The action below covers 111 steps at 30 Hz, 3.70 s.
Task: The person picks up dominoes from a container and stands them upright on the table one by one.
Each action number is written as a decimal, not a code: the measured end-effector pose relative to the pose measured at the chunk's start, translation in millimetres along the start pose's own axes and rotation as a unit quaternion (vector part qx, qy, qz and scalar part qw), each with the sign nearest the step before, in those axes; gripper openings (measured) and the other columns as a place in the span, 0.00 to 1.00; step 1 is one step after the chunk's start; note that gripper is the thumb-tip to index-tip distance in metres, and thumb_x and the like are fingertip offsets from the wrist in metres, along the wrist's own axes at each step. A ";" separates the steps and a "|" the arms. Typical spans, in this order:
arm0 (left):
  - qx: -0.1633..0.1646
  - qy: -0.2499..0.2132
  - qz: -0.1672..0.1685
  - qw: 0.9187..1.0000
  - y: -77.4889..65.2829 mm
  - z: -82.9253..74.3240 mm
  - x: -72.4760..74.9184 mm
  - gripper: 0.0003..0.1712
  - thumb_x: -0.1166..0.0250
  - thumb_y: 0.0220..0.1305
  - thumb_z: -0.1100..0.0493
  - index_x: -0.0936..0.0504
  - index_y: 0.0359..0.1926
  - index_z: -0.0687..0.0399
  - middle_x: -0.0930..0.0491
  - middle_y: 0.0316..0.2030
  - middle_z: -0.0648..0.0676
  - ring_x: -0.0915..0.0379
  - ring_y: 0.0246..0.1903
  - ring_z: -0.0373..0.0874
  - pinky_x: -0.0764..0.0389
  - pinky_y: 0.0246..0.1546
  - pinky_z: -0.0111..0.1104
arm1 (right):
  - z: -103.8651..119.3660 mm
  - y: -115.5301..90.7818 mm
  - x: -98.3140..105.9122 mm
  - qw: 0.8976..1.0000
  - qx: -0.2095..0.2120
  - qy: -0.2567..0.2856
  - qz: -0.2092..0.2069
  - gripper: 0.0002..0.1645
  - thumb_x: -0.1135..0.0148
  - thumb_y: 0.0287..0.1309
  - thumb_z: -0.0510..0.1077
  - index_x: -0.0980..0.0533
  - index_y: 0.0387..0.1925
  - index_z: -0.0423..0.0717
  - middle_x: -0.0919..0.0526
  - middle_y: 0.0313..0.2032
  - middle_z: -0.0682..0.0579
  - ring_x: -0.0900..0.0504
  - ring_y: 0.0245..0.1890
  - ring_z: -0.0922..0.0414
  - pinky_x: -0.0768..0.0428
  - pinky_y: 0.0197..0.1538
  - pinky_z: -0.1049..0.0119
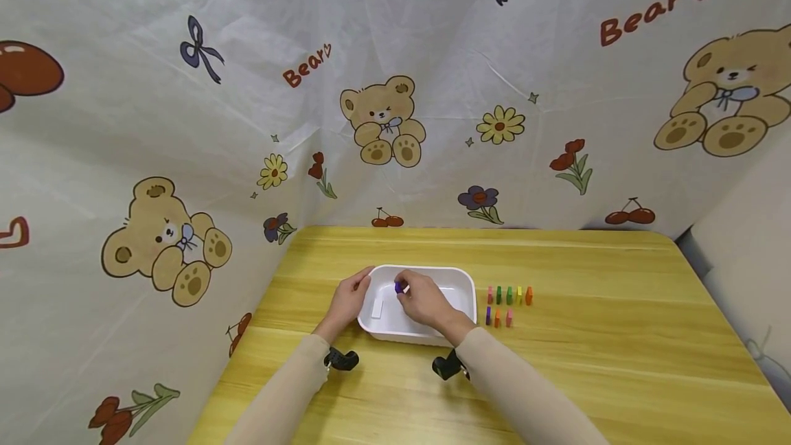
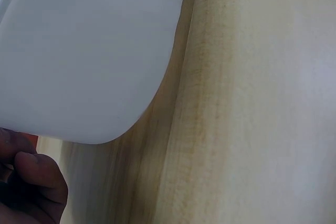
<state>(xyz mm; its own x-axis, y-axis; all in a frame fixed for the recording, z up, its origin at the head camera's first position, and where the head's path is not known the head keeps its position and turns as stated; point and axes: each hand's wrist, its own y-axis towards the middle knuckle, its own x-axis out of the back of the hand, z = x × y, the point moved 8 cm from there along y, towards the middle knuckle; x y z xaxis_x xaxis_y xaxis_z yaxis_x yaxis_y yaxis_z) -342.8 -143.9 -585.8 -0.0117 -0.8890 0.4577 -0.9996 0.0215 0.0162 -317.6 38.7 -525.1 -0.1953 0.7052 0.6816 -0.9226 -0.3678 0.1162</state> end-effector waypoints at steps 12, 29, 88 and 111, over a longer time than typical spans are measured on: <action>0.000 0.003 0.000 1.000 2.0 1.8 -1.4 0.23 0.47 0.81 0.48 0.24 0.71 0.42 0.25 0.70 0.51 0.31 0.71 0.51 0.26 0.71 0.47 | 0.3 -11.9 10.8 1.000 -0.004 0.028 -0.014 0.13 0.34 0.62 0.31 0.21 0.49 0.36 0.14 0.42 0.45 0.15 0.38 0.54 0.13 0.48 0.52; -0.009 0.000 0.000 1.000 1.6 -4.9 -0.9 0.23 0.47 0.81 0.49 0.23 0.70 0.45 0.24 0.69 0.53 0.31 0.71 0.52 0.28 0.72 0.47 | -12.9 -22.6 21.6 0.999 -0.028 0.032 -0.020 0.14 0.34 0.64 0.34 0.21 0.51 0.39 0.14 0.44 0.47 0.14 0.41 0.55 0.13 0.50 0.54; -0.006 -0.003 0.007 1.000 1.8 -2.1 -3.2 0.23 0.47 0.82 0.49 0.24 0.72 0.45 0.25 0.70 0.53 0.33 0.73 0.53 0.29 0.72 0.49 | -44.1 -68.2 74.1 0.995 -0.057 0.046 -0.064 0.16 0.36 0.66 0.34 0.22 0.54 0.38 0.15 0.49 0.42 0.14 0.47 0.48 0.12 0.52 0.51; -0.007 0.004 0.008 1.000 2.5 0.5 -3.6 0.24 0.48 0.81 0.46 0.24 0.72 0.42 0.25 0.70 0.51 0.32 0.72 0.51 0.27 0.72 0.47 | -65.3 -91.8 105.1 0.991 -0.110 0.051 -0.064 0.20 0.36 0.68 0.38 0.25 0.60 0.39 0.17 0.55 0.37 0.15 0.51 0.42 0.10 0.46 0.58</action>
<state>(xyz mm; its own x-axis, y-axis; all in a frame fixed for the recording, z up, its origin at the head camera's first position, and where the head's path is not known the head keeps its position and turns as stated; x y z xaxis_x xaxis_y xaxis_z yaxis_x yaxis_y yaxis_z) -345.3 -140.8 -587.9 -0.0265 -0.8852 0.4645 -0.9989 0.0411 0.0214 -275.1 186.1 -511.2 -0.0947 0.7987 0.5943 -0.9899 -0.1387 0.0287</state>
